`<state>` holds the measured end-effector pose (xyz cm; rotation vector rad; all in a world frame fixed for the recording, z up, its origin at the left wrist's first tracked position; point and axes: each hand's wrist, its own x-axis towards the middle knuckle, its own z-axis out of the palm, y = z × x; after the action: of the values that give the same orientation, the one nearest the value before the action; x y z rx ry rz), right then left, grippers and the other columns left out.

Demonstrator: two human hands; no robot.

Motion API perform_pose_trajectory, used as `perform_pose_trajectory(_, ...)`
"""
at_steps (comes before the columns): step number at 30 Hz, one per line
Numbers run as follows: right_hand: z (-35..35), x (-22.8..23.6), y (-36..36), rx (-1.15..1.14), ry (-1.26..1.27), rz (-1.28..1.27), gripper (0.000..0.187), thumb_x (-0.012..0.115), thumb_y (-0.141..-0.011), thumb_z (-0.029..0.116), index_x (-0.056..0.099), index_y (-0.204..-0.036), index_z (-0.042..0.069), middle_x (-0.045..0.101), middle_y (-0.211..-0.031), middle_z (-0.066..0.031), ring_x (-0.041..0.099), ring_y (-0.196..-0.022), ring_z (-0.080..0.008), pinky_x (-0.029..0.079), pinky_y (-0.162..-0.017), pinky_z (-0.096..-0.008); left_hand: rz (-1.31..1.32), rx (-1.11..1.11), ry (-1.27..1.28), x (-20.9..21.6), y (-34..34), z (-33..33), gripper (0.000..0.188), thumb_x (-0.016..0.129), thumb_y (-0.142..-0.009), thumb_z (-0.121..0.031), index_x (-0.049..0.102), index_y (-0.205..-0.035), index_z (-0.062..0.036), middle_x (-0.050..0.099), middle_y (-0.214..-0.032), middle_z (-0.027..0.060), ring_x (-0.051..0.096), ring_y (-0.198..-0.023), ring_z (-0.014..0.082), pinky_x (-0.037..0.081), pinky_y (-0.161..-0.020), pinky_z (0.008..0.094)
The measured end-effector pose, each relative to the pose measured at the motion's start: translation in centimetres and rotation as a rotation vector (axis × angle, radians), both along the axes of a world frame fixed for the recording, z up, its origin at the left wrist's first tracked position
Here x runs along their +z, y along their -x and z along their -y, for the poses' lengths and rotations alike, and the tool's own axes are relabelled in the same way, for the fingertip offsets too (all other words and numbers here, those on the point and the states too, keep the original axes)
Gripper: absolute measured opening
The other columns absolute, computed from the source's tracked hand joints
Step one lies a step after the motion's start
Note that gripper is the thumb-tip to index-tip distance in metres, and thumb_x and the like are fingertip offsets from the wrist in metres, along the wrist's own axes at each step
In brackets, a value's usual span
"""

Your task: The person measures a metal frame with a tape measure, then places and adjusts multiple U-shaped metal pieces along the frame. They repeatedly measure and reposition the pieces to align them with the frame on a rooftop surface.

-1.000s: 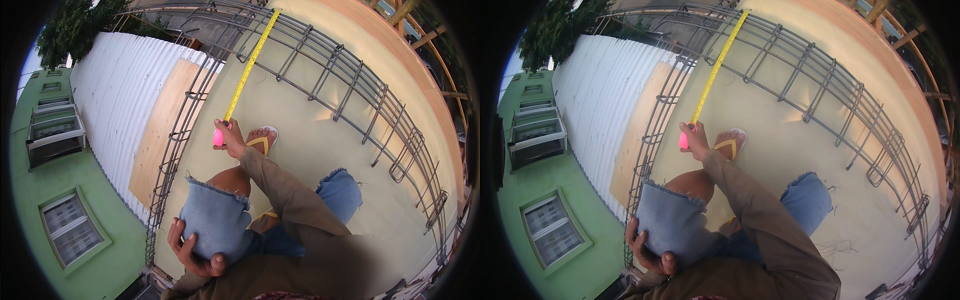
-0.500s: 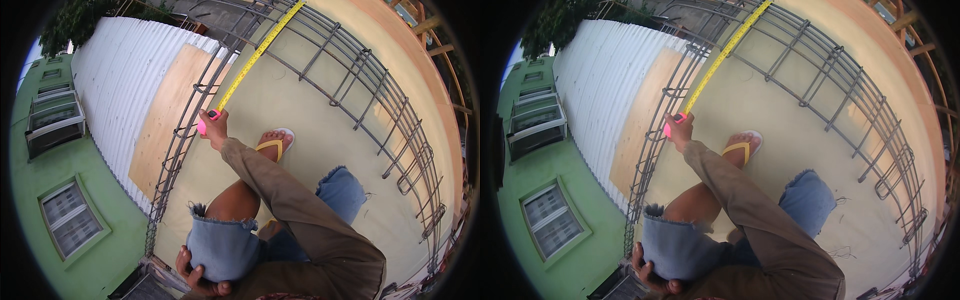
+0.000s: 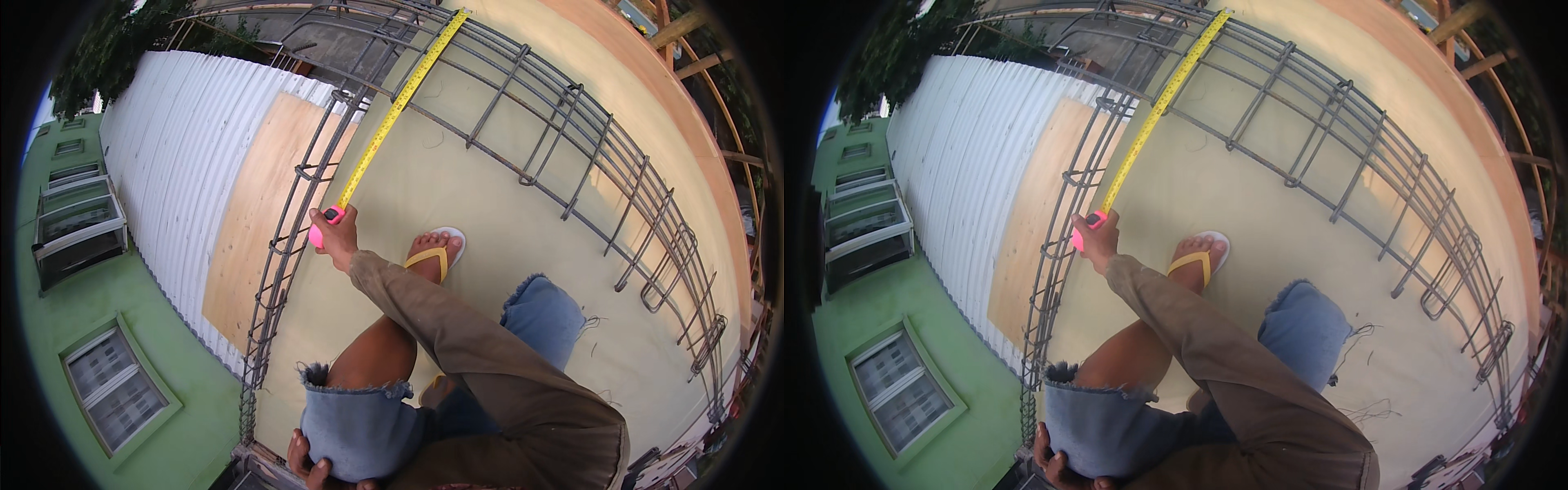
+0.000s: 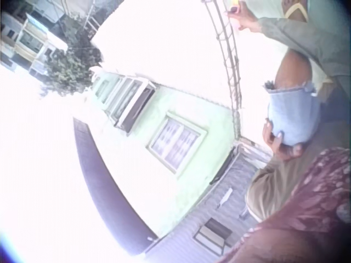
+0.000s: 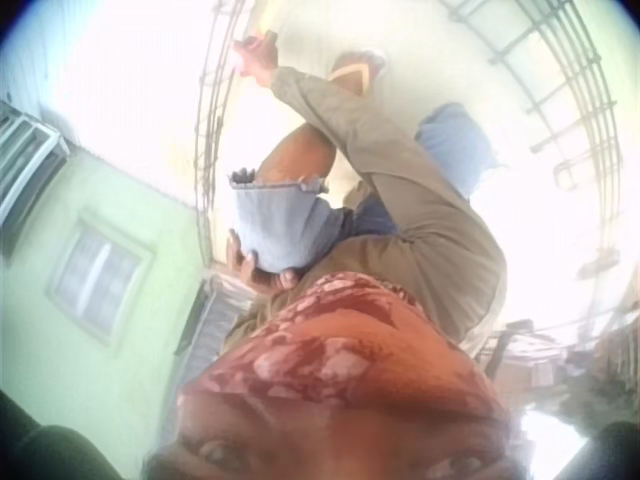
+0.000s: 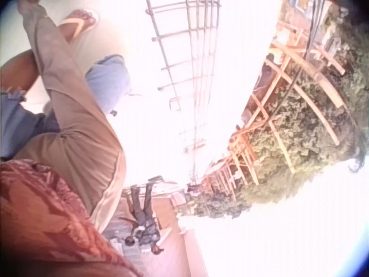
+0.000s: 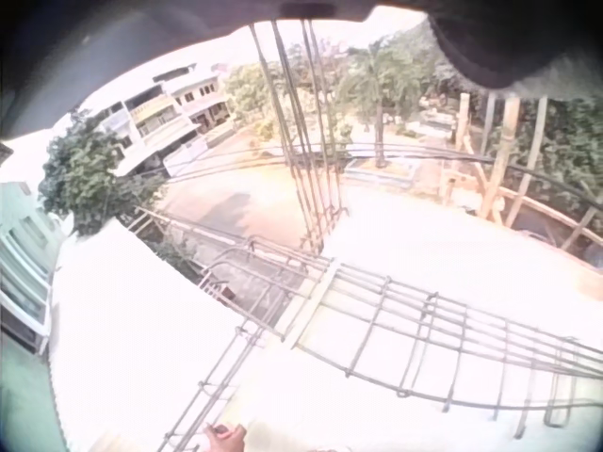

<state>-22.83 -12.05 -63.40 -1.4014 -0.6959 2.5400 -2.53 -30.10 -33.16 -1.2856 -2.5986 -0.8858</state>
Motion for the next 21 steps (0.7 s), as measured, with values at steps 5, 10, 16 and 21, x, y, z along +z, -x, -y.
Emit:
perform_pose_trajectory(5, -0.5, 0.1, -0.7, -0.002, -0.01, -0.003, 0.078, 0.079, -0.084, 0.044, 0.036, -0.135, 0.003, 0.058, -0.116, -0.017, 0.068, -0.09, -0.0276, 0.062, -0.057, -0.0416, 0.007, -0.107, 0.136, 1.1, 0.8, 0.8, 0.077, 0.06, -0.091, -0.061, 0.049, -0.136, 0.0006, 0.051, -0.131, 0.043, 0.053, -0.123, 0.0518, 0.043, -0.102, 0.0583)
perform_pose_trajectory(10, -2.0, 2.1, -2.7, 0.002, -0.023, -0.075, 0.077, 0.076, -0.089, 0.046, 0.031, -0.137, 0.006, 0.052, -0.115, -0.0126, 0.064, -0.09, -0.0227, 0.06, -0.056, -0.0382, -0.065, -0.067, 0.033, 0.1, 2.1, 0.0, 0.076, 0.059, -0.092, -0.06, 0.051, -0.135, 0.001, 0.05, -0.132, 0.0414, 0.053, -0.123, 0.0511, 0.042, -0.102, 0.0584)
perform_pose_trajectory(16, -9.3, 6.0, -11.4, -0.084, -0.194, -0.055, 0.082, 0.074, -0.089, 0.047, 0.032, -0.145, 0.004, 0.055, -0.115, -0.0123, 0.064, -0.093, -0.021, 0.062, -0.058, -0.0344, 0.0, 0.023, 0.053, 0.8, 0.5, -2.4, 0.073, 0.055, -0.095, -0.059, 0.054, -0.133, 0.0028, 0.052, -0.136, 0.0352, 0.053, -0.123, 0.0474, 0.04, -0.103, 0.0603)
perform_pose_trajectory(21, -17.3, 9.5, -23.7, -0.245, -0.307, -0.025, 0.075, 0.072, -0.09, 0.046, 0.039, -0.142, 0.004, 0.055, -0.116, -0.0118, 0.064, -0.091, -0.0208, 0.063, -0.059, -0.0355, 0.037, 0.058, -0.011, 0.5, 0.1, -3.8, 0.07, 0.053, -0.095, -0.053, 0.05, -0.134, 0.0041, 0.048, -0.14, 0.0338, 0.047, -0.13, 0.046, 0.034, -0.11, 0.0582)
